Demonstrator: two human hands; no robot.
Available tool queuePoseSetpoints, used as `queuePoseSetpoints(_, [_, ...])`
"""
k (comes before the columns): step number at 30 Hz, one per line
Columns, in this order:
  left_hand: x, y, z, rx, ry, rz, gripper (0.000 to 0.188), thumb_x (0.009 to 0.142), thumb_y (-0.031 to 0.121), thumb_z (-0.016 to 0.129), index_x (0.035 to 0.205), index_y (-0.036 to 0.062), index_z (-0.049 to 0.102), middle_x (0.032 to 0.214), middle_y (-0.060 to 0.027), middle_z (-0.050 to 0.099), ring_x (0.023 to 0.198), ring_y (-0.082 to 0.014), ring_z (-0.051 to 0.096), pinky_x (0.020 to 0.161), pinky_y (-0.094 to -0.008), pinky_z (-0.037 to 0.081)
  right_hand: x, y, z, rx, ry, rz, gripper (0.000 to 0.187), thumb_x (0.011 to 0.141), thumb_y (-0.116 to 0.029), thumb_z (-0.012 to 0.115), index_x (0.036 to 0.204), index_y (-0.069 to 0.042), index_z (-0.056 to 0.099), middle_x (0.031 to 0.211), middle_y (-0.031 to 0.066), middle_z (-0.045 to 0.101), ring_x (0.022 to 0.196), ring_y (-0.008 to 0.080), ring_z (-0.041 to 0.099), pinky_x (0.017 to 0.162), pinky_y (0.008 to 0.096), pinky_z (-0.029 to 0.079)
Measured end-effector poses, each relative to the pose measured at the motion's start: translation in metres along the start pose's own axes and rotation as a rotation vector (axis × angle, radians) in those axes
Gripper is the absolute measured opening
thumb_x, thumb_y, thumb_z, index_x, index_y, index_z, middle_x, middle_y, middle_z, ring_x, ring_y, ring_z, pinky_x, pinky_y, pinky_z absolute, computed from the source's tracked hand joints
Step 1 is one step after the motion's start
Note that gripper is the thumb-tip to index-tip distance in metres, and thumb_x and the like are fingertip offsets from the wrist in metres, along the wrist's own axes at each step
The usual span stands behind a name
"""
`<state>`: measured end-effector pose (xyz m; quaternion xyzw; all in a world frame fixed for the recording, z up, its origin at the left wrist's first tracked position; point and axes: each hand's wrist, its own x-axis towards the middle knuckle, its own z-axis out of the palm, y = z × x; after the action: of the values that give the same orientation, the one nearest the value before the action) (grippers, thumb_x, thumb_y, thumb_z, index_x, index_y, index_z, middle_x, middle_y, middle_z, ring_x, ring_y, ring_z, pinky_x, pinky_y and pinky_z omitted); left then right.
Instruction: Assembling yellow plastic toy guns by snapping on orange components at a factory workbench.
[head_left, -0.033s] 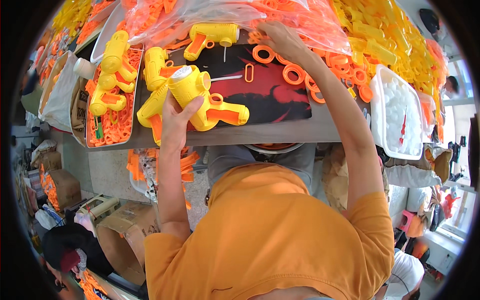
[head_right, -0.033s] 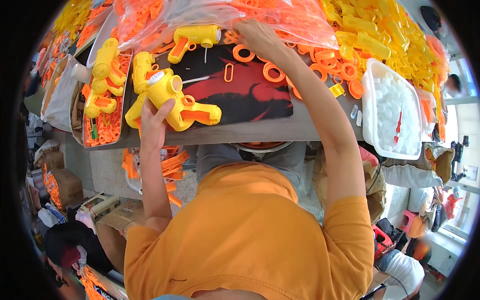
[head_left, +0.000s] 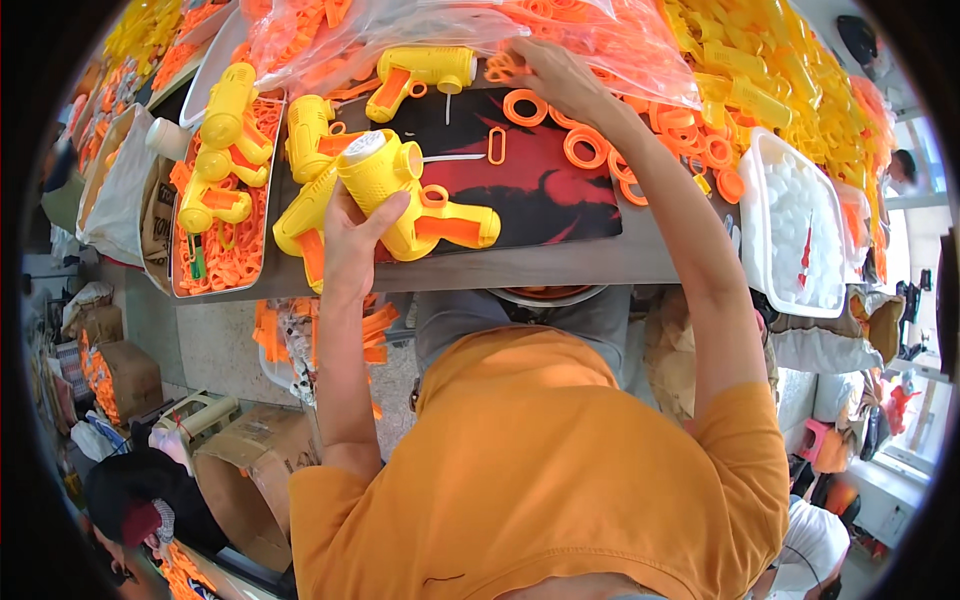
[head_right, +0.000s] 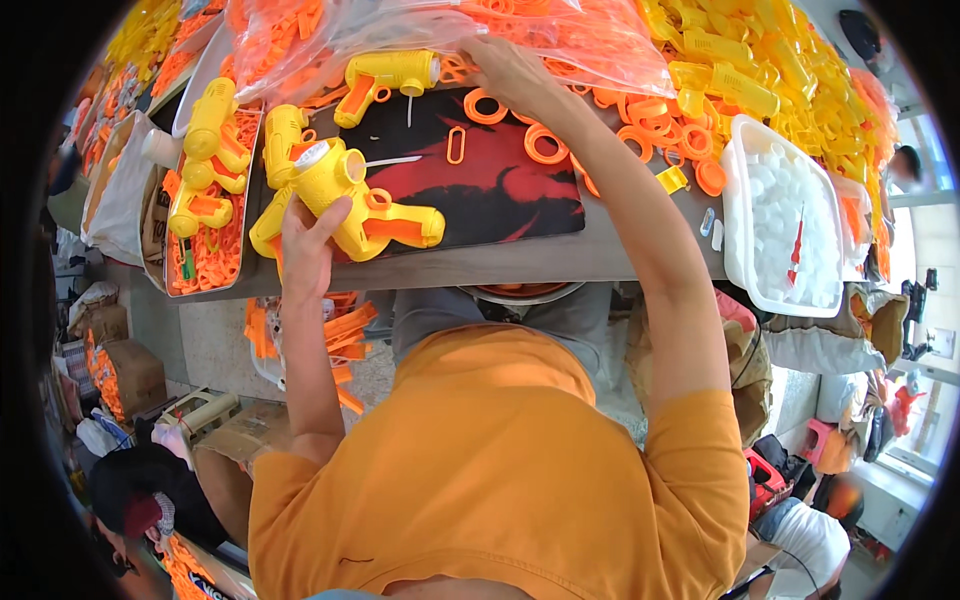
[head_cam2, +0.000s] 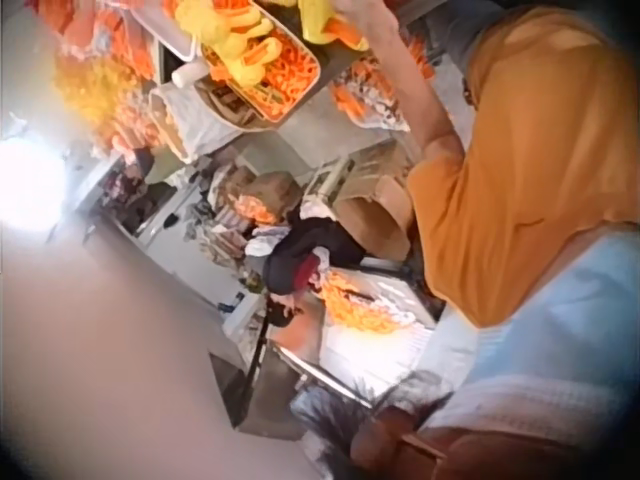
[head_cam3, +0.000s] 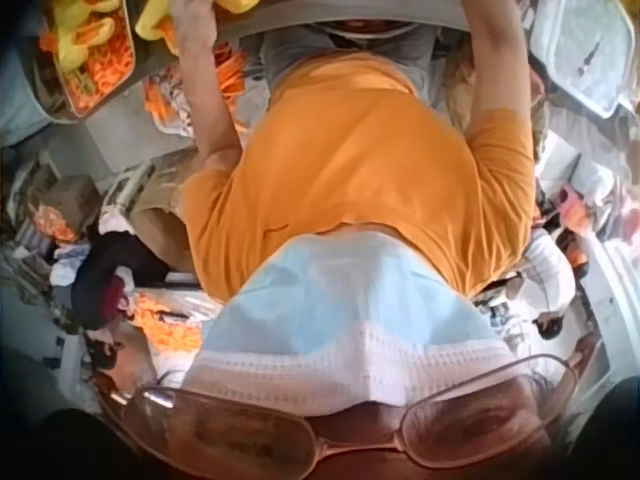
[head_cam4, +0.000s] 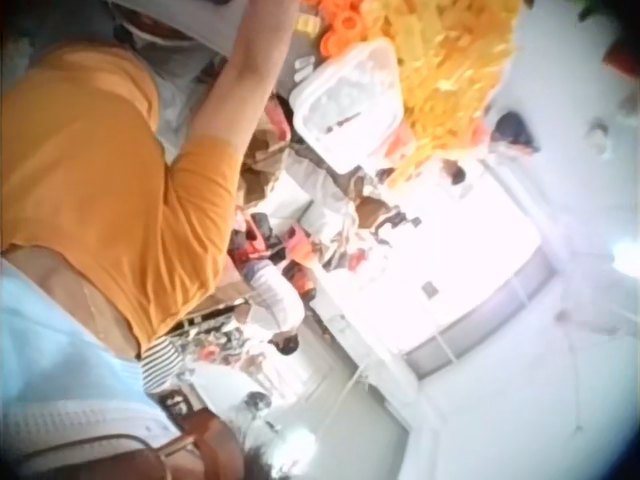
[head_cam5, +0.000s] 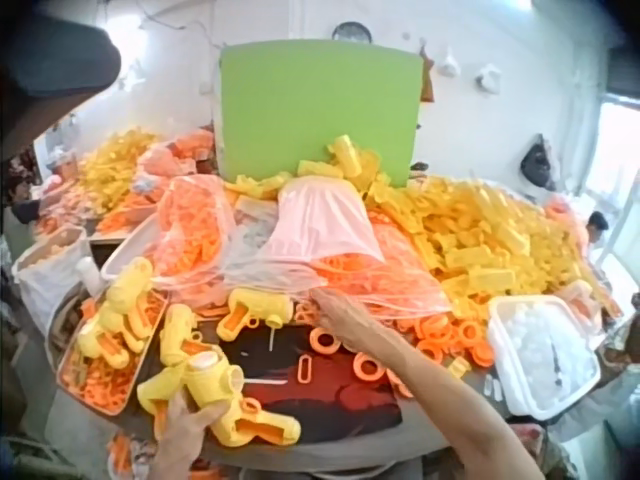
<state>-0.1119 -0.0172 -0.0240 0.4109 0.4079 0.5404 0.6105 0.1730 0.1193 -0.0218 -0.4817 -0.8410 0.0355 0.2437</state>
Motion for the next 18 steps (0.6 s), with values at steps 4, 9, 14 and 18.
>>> queuePoseSetpoints(4, [-0.002, 0.004, 0.003, 0.170, -0.016, 0.162, 0.059, 0.072, 0.000, 0.079, 0.120, 0.0037, 0.046, 0.113, -0.0071, 0.058, 0.100, -0.0154, 0.061, 0.088, -0.0294, 0.051, -0.004, -0.004, -0.003, 0.079, -0.031, 0.133, 0.032, 0.082, -0.024, 0.068, 0.105, -0.006, 0.056, 0.099, 0.0126, 0.058, 0.098, 0.0307, 0.057, 0.086, 0.0427, 0.043])
queuePoseSetpoints(9, [-0.003, 0.002, 0.009, 0.315, 0.008, 0.343, 0.062, 0.068, 0.005, 0.084, 0.115, 0.0044, 0.044, 0.110, -0.0081, 0.057, 0.100, -0.0163, 0.061, 0.086, -0.0293, 0.052, -0.050, 0.008, 0.028, -0.424, -0.016, -0.083, 0.023, 0.084, -0.025, 0.065, 0.097, -0.008, 0.058, 0.098, 0.0095, 0.058, 0.103, 0.0254, 0.054, 0.090, 0.0447, 0.039])
queuePoseSetpoints(14, [-0.009, 0.014, 0.014, 0.501, 0.035, 0.370, 0.063, 0.069, 0.010, 0.084, 0.118, 0.0028, 0.046, 0.108, -0.0110, 0.061, 0.098, -0.0174, 0.062, 0.085, -0.0316, 0.052, -0.059, -0.019, -0.029, 0.672, -0.218, 0.345, 0.029, 0.095, -0.031, 0.054, 0.106, -0.005, 0.059, 0.100, 0.0041, 0.059, 0.103, 0.0197, 0.054, 0.092, 0.0329, 0.039])
queuePoseSetpoints(18, [0.002, 0.027, 0.032, 0.746, -0.095, 0.531, 0.063, 0.065, 0.012, 0.086, 0.117, 0.0037, 0.052, 0.103, -0.0107, 0.066, 0.094, -0.0180, 0.065, 0.085, -0.0319, 0.051, -0.081, -0.047, -0.045, 0.609, -0.574, 0.236, 0.032, 0.101, -0.031, 0.043, 0.108, -0.005, 0.059, 0.110, 0.0066, 0.059, 0.106, 0.0175, 0.053, 0.091, 0.0313, 0.040])
